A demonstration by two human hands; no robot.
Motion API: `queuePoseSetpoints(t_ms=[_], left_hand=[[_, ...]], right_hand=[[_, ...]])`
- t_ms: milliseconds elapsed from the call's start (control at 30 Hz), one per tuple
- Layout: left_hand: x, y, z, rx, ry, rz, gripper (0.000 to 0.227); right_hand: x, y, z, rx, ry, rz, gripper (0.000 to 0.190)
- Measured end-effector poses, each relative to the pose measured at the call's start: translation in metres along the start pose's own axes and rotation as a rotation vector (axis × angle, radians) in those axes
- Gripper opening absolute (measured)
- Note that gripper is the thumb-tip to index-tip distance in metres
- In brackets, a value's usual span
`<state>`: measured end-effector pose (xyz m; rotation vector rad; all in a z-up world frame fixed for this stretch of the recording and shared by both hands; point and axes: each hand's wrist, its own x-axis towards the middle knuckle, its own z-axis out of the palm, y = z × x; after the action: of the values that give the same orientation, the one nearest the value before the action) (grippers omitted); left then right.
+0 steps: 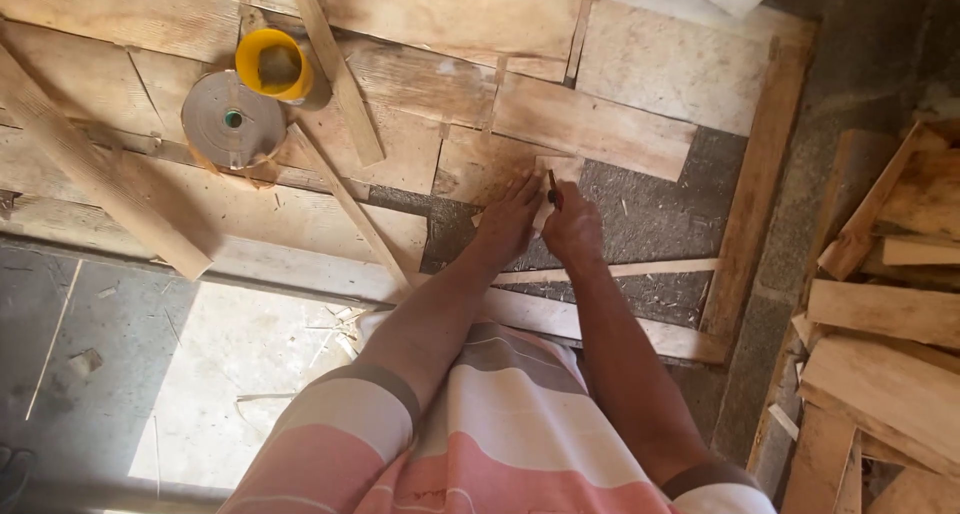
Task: Repairing or patching gaps in a wooden surface by cutting and fitting small wood scraps.
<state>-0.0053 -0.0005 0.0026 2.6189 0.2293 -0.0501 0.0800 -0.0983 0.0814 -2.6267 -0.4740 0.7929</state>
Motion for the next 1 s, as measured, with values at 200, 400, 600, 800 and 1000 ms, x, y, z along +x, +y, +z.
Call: queuePoseSetpoints(t_ms=[200,400,600,800,1000], left_hand=[[0.006,-0.001,0.005,0.035,-0.032,-0.007,0.070],[0.004,-0.004,0.010,-0.003,-0.021,-0.014,0.063],[0.004,-0.005,0.012,-0.005,0.000,-0.001,0.063],[0.004,-0.002,0.006,-0.008,-0.021,-0.006,0.067],[0.004,-0.004,0.010,-0.010,-0.047,-0.029,0.067]], right_hand=[[-0.006,0.012,0.022,0.079,0.143,-0.104,0.027],[0.006,0.031,0.038,0.159,0.220,-0.164,0.045],[0.013,0.032,0.037,0.168,0.255,-0.234,0.049],[0.020,0.032,0.039,0.124,0.250,-0.222,0.045],[0.023,0.033,0.042,0.069,0.268,-0.270,0.045]])
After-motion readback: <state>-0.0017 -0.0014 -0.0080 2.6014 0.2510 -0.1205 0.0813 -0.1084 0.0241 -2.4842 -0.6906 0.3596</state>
